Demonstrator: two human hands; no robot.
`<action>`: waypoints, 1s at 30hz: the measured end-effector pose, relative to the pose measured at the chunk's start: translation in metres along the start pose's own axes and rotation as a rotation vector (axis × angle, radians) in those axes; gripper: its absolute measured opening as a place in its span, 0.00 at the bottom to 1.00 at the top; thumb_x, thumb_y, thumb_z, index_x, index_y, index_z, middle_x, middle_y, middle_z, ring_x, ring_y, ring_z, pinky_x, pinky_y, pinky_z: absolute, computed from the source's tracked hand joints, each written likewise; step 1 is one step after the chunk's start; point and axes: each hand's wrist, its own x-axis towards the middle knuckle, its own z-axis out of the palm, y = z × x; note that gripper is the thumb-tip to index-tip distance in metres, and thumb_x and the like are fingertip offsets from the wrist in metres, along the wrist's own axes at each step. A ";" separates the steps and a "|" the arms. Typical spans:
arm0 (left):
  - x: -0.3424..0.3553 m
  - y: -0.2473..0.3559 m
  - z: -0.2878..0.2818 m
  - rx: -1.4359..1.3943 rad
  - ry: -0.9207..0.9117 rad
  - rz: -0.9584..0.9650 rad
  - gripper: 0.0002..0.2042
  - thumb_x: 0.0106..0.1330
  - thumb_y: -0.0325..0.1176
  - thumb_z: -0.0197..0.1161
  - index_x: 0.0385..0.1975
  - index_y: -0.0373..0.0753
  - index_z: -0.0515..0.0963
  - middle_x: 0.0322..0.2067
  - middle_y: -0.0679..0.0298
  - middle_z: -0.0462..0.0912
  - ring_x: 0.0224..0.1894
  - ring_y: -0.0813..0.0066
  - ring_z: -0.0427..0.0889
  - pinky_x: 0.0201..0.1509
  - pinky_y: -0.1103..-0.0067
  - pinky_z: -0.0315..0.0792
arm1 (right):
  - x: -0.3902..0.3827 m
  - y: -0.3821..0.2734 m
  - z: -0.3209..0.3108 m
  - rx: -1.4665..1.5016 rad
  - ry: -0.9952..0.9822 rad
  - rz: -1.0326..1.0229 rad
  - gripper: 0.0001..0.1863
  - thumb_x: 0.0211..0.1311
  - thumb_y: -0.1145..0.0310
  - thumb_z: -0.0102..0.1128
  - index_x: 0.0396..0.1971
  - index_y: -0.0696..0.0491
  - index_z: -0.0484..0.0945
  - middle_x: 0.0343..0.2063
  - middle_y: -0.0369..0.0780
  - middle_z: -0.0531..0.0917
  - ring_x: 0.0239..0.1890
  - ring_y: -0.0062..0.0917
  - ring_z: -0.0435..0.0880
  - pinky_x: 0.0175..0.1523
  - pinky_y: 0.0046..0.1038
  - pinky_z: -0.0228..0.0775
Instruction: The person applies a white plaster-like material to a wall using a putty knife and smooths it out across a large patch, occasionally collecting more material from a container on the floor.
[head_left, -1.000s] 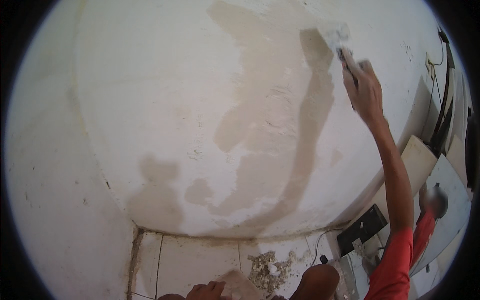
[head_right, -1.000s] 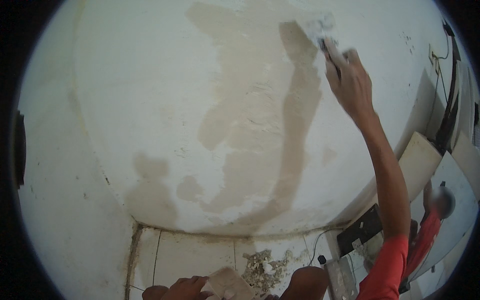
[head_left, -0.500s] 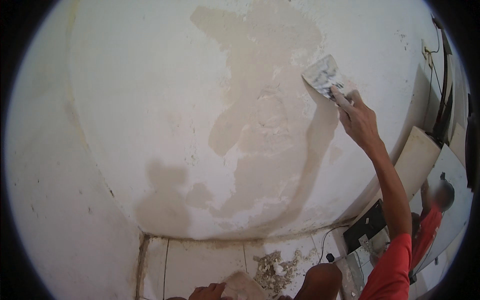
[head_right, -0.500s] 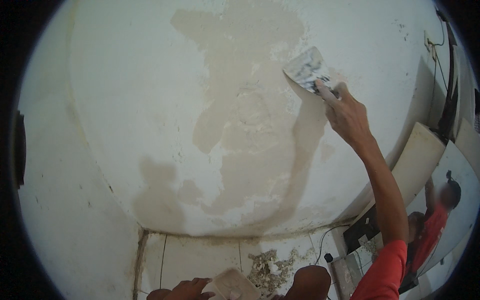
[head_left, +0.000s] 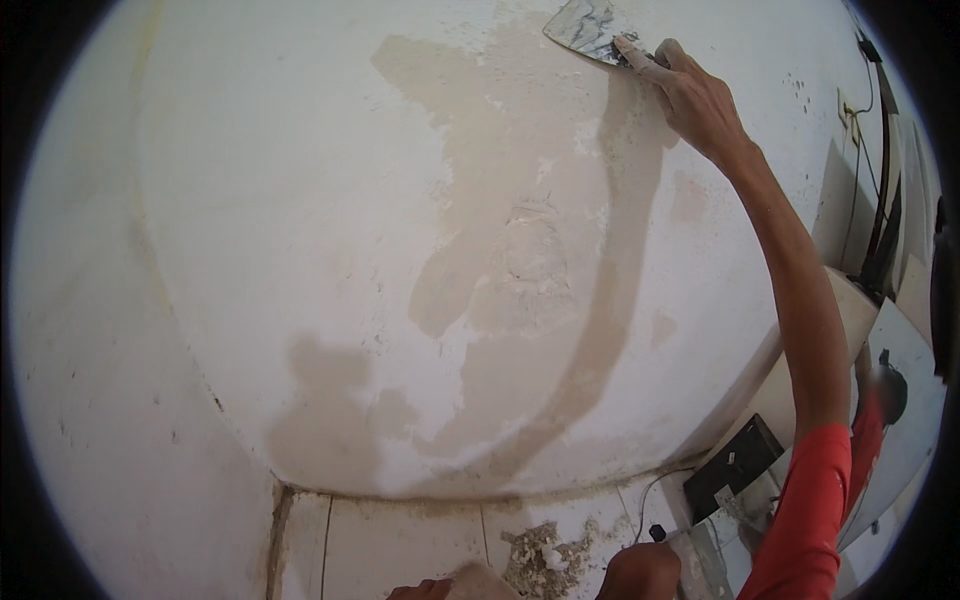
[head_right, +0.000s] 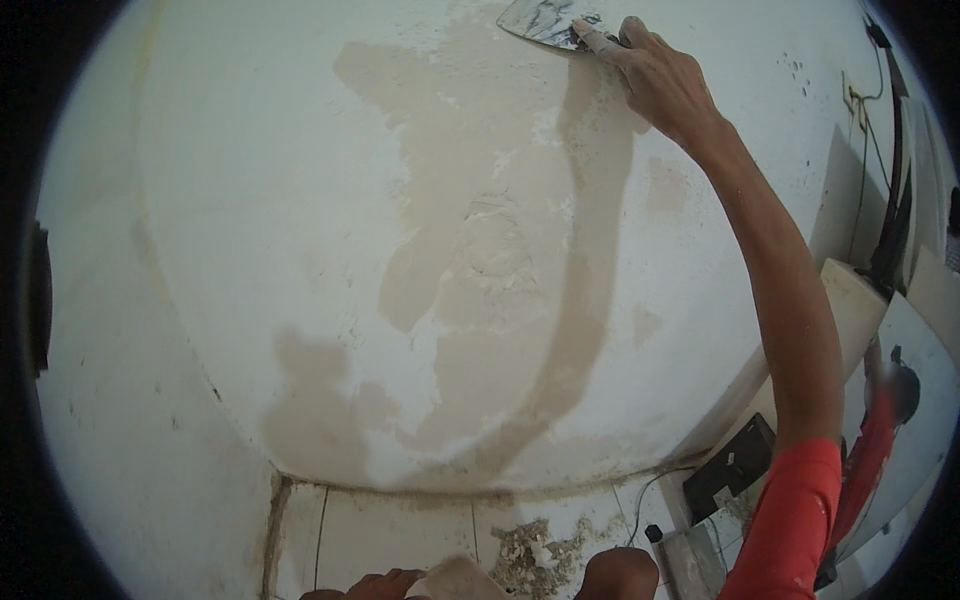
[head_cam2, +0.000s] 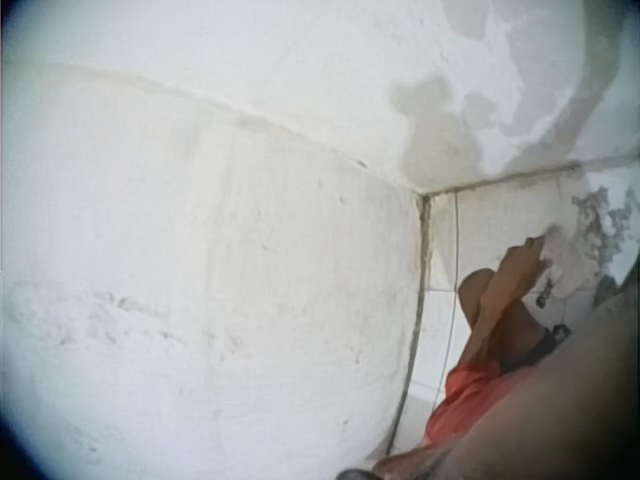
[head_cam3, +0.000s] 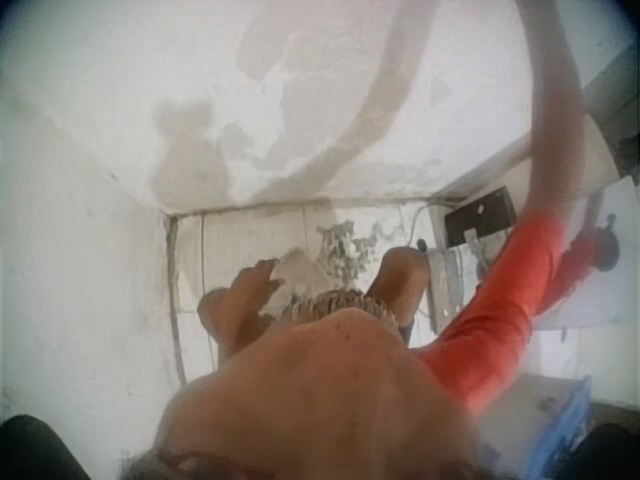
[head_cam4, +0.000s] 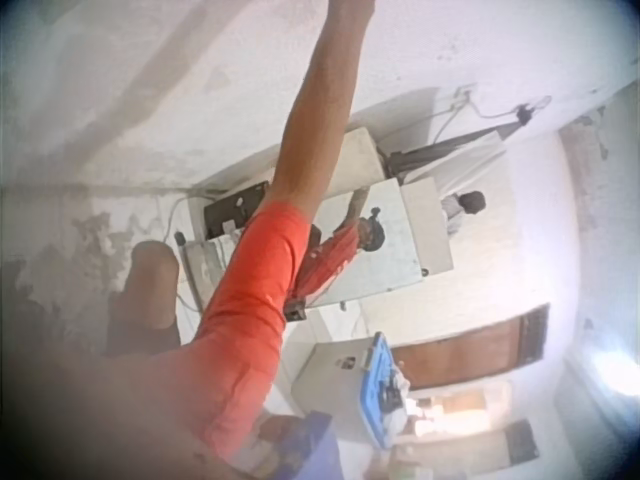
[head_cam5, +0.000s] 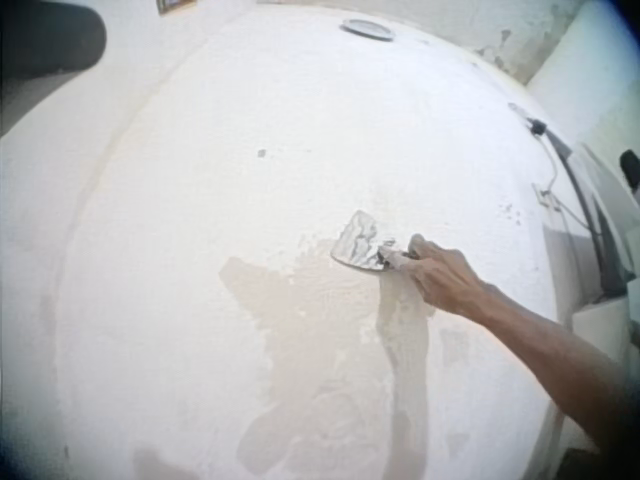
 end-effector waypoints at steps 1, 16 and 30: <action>-0.002 0.000 0.002 0.001 0.012 -0.013 0.27 0.71 0.42 0.57 0.67 0.37 0.65 0.62 0.48 0.72 0.59 0.43 0.73 0.63 0.59 0.69 | -0.004 -0.003 -0.003 0.001 -0.003 0.007 0.35 0.63 0.79 0.59 0.69 0.37 0.69 0.38 0.37 0.79 0.29 0.25 0.81 0.34 0.27 0.80; -0.025 -0.012 0.016 0.014 0.181 0.014 0.24 0.69 0.40 0.60 0.63 0.37 0.70 0.57 0.48 0.77 0.55 0.45 0.77 0.57 0.58 0.73 | -0.047 -0.050 -0.048 0.379 -0.108 0.471 0.25 0.70 0.66 0.51 0.66 0.43 0.72 0.35 0.43 0.76 0.34 0.38 0.79 0.45 0.36 0.75; -0.040 -0.025 0.031 0.085 0.336 0.039 0.22 0.70 0.42 0.60 0.59 0.36 0.72 0.52 0.51 0.81 0.52 0.51 0.80 0.59 0.64 0.71 | -0.354 -0.222 -0.189 0.947 -0.730 0.580 0.29 0.59 0.78 0.59 0.62 0.45 0.77 0.35 0.45 0.79 0.27 0.35 0.81 0.32 0.34 0.74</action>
